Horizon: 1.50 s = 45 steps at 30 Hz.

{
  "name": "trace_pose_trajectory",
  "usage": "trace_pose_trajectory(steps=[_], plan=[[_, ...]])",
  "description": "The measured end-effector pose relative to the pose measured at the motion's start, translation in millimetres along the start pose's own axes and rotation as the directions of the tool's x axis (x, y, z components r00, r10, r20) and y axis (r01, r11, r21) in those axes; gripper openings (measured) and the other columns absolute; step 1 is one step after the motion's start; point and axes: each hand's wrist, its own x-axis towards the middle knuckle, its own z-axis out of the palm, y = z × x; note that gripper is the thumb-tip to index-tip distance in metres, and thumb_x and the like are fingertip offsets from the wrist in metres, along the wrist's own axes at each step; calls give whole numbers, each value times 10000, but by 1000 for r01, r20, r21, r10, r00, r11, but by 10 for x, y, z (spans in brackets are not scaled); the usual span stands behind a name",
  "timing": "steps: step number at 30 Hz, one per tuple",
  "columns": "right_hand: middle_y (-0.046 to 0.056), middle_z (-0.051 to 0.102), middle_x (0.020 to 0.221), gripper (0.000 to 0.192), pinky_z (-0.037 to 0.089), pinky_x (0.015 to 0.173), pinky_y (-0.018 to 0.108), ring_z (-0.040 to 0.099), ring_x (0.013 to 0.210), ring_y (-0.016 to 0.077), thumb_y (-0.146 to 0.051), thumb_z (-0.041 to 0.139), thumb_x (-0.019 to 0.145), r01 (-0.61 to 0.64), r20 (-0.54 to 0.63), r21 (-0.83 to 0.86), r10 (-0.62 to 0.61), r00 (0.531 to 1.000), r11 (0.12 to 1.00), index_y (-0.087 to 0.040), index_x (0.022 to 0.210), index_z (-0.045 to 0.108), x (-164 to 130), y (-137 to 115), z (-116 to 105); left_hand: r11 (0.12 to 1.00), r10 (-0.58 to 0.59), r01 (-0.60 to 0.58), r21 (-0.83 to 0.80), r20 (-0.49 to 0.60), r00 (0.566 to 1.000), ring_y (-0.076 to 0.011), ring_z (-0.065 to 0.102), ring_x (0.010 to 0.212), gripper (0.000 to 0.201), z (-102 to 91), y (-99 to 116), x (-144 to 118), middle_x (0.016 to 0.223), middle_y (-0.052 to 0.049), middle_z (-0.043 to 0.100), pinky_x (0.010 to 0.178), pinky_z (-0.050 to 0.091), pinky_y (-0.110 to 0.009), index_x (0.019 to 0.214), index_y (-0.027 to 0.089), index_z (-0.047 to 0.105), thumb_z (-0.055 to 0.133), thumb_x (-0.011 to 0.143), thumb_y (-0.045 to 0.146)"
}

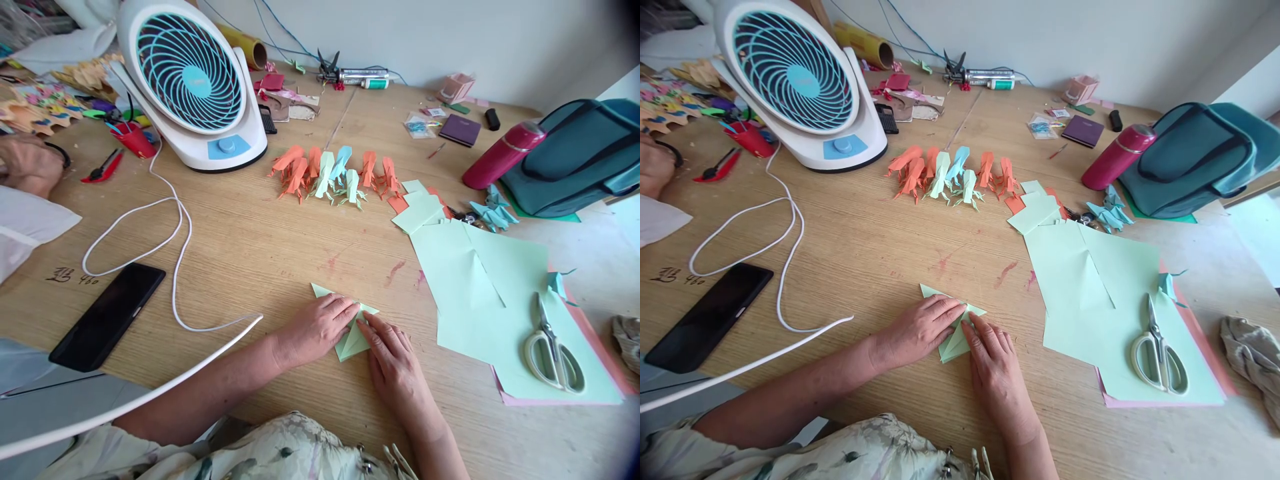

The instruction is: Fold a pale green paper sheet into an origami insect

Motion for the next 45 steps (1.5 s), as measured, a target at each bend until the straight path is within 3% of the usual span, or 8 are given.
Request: trace_pose_trajectory(steps=[9,20,38,45], plan=[[142,550,1412,550,501,919,464,555,1200,281,-41,399,944,54,36,-69,-52,998,996,-202,1468,439,-12,42,-19,999,5,-6,51,24,1000,-239,579,1068,303,-1,2,15,1173,-121,627,967,514,-392,1271,89,519,463,996,201],[131,502,1472,599,509,902,447,573,1180,269,-45,370,951,143,143,-72,-132,981,987,-235,1519,371,-3,176,-155,1000,7,-7,-15,15,1000,-229,574,1110,290,-7,-27,31,1182,-113,618,1004,497,-396,1276,119,523,424,1008,172],[118,391,1556,647,484,928,443,551,1206,271,-24,375,935,158,224,-70,-139,965,985,-264,1535,343,-8,205,-193,997,39,-43,70,59,997,-232,530,1151,397,-35,-30,-33,1276,-115,575,1064,451,-372,1369,129,516,458,976,137],[162,383,1549,605,477,953,470,524,1224,278,-36,368,949,188,256,-97,-158,954,977,-211,1528,354,-13,189,-214,996,51,-54,77,43,998,-228,527,1158,401,-26,-32,-41,1257,-119,581,1072,451,-365,1366,119,523,474,968,136]])
